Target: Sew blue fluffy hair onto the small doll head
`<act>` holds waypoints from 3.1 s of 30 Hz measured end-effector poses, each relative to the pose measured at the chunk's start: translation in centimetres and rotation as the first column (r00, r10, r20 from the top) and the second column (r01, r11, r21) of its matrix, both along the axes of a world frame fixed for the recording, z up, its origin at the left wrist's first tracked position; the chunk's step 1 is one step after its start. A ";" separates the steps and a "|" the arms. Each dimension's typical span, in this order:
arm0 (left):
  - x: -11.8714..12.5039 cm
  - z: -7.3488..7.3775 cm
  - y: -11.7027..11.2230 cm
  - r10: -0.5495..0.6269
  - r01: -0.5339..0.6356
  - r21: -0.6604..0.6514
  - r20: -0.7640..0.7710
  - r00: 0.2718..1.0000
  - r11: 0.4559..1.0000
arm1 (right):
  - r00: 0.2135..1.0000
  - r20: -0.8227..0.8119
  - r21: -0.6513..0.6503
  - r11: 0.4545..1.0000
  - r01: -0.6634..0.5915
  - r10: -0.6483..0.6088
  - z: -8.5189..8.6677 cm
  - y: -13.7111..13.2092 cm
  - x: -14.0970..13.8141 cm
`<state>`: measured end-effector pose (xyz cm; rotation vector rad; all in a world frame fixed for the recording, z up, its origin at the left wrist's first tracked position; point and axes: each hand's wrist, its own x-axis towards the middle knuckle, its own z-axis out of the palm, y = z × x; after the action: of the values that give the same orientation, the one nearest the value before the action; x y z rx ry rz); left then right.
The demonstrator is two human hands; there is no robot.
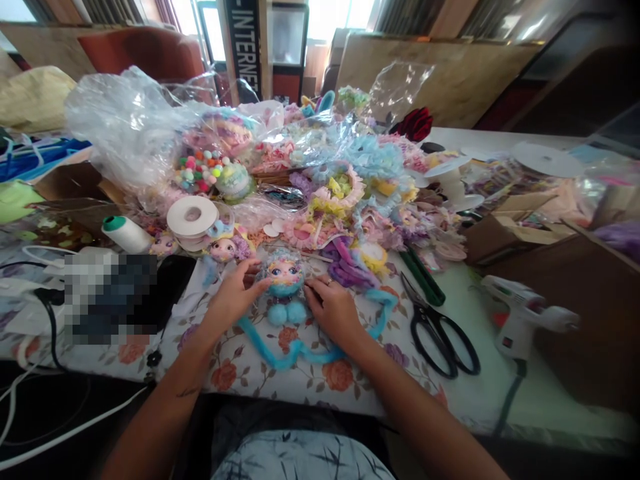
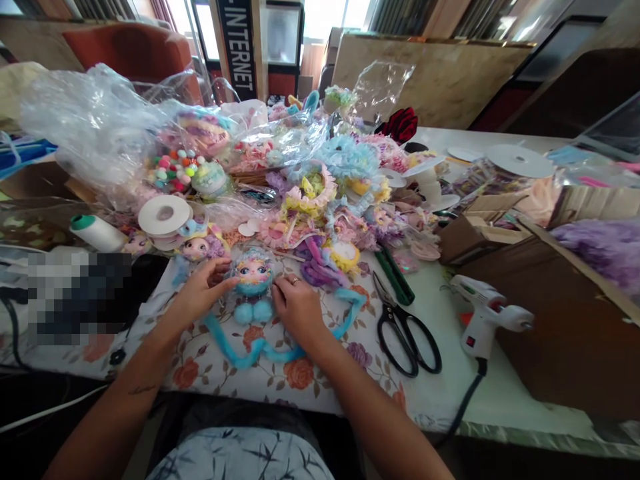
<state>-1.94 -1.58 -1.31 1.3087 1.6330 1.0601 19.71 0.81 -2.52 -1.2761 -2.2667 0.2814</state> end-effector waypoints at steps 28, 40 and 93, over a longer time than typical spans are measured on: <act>-0.9 2.1 -8.6 -0.302 0.391 -0.071 -0.763 0.571 0.918 | 0.881 0.325 0.073 0.920 -0.386 0.343 2.1 -1.9 3.3; -0.1 0.5 1.2 -0.092 0.102 0.031 -0.231 0.969 0.994 | 0.993 0.098 0.026 0.997 0.067 -0.069 3.1 0.2 -0.2; -2.1 3.9 -3.0 0.030 0.118 0.287 -0.462 0.887 0.951 | 0.980 -0.138 0.176 0.977 -0.119 0.144 3.2 -1.5 3.2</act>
<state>-4.00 -4.60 2.55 1.9167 1.8124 1.0590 22.91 -0.65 0.69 -0.9879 -2.1979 0.2214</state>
